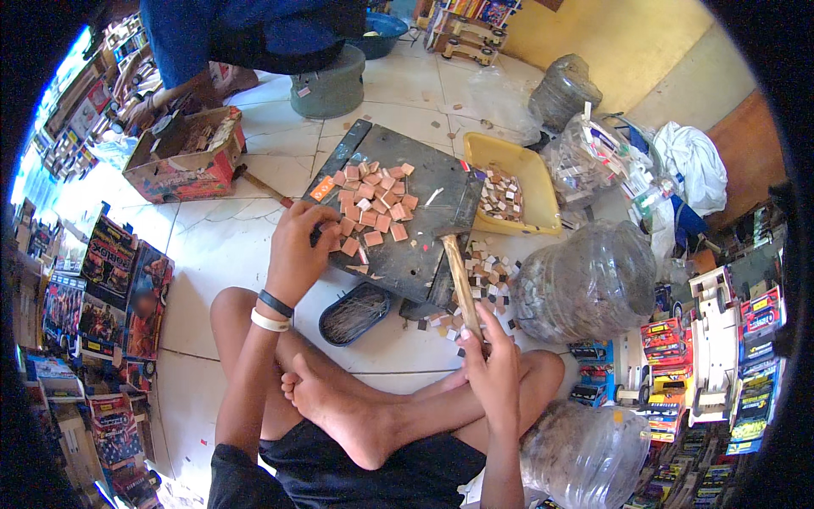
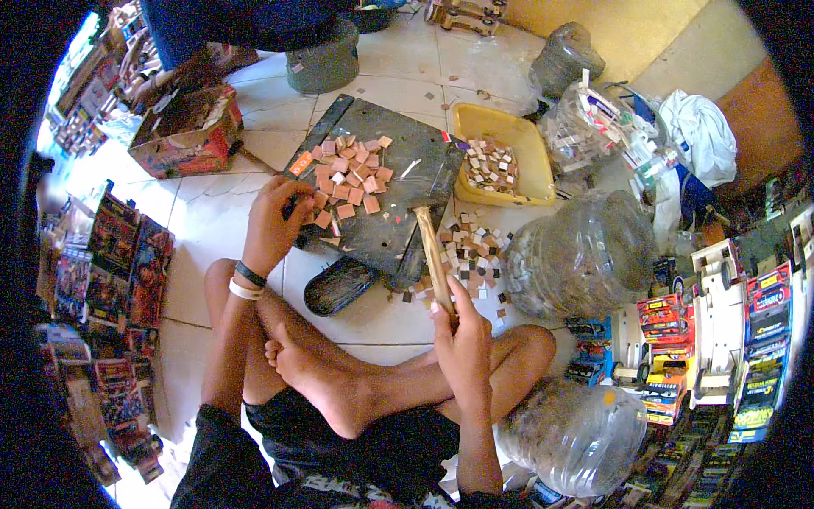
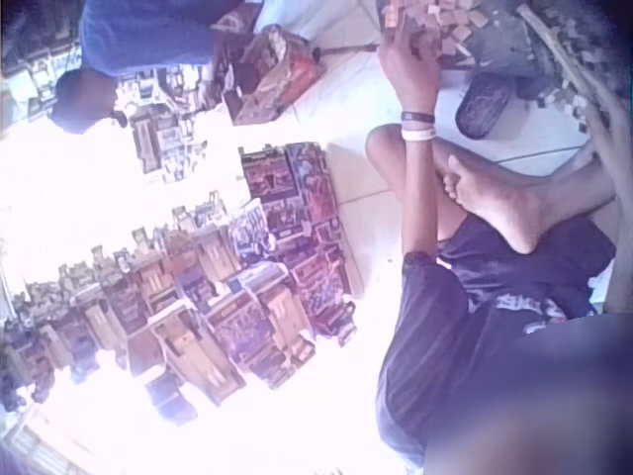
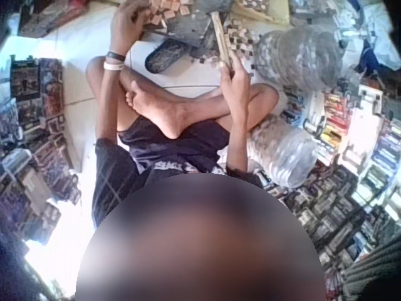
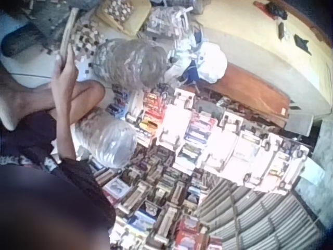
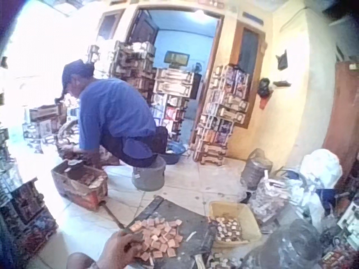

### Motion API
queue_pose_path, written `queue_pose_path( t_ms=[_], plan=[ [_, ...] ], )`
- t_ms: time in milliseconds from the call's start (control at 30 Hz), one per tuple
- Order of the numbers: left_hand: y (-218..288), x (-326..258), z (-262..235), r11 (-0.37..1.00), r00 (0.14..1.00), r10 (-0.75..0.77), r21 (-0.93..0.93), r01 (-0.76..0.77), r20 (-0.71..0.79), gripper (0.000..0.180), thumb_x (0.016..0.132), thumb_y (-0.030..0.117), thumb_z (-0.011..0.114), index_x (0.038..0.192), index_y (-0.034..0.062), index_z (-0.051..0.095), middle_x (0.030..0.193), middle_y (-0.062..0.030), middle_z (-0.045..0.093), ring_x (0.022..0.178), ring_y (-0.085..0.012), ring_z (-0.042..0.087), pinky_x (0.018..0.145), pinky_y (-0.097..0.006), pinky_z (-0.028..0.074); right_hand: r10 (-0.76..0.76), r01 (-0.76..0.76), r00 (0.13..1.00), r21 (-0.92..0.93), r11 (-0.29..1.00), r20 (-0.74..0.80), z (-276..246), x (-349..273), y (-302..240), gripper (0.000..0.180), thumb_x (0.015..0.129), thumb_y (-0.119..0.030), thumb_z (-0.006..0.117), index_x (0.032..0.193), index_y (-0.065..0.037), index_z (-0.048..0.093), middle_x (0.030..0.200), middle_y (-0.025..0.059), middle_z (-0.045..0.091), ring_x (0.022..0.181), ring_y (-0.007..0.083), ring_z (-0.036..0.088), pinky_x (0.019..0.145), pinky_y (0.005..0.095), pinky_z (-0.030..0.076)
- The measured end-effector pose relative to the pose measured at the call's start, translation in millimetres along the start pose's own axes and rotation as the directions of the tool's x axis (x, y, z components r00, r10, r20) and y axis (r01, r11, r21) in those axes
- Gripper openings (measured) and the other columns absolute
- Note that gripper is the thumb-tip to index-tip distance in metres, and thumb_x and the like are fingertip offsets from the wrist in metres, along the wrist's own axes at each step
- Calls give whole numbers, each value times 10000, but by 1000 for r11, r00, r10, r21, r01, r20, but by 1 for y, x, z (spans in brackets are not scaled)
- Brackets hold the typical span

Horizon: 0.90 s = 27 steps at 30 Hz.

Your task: The person sits cross-legged on the floor and repeatedly uses a hammer to split small wooden matchstick blocks into smaller pieces on a dark work surface. The person picks up blocks, positions them, strikes them, and collects the resulting fragments.

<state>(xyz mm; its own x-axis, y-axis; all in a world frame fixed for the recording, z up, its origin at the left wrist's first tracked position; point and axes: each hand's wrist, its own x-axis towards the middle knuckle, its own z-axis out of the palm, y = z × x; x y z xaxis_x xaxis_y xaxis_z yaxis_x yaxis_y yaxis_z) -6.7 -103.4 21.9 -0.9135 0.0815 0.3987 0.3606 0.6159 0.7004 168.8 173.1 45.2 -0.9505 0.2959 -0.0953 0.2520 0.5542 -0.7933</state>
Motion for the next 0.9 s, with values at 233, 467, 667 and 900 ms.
queue_pose_path(
  t_ms=[233,467,667,900],
  plan=[
    [33,0,9,943,996,-30,-332,-1,-89,271,821,-69,719,1077,9,684,1011,-154,708,841,-277,719,758,-356,557,-272,255,958,-170,952,-90,5,42,-15,422,969,-64,648,1387,-60,593,990,168,726,835,276,713,725,396,556],
    [62,-24,53,963,979,203,-182,-200,-1,335,784,-3,783,1103,44,691,1016,-126,721,1005,-348,639,898,-450,500,-636,585,767,-320,745,-78,3,159,-51,186,915,-127,709,1069,-35,757,1023,203,683,1010,405,641,942,477,488],
    [52,-25,58,967,978,205,-162,-196,42,338,771,57,808,1094,61,708,980,-100,733,986,-331,618,897,-447,482,-496,517,854,-378,768,160,24,221,-64,145,826,-112,803,941,-24,796,895,187,759,852,334,739,791,431,562],
    [52,-27,57,968,987,158,-200,-149,33,447,782,44,797,1207,64,658,967,-103,731,1002,-332,620,919,-451,476,-556,649,750,-566,509,359,22,227,-71,128,854,-106,770,945,-19,791,928,174,751,903,349,713,855,432,537]
  ],
)
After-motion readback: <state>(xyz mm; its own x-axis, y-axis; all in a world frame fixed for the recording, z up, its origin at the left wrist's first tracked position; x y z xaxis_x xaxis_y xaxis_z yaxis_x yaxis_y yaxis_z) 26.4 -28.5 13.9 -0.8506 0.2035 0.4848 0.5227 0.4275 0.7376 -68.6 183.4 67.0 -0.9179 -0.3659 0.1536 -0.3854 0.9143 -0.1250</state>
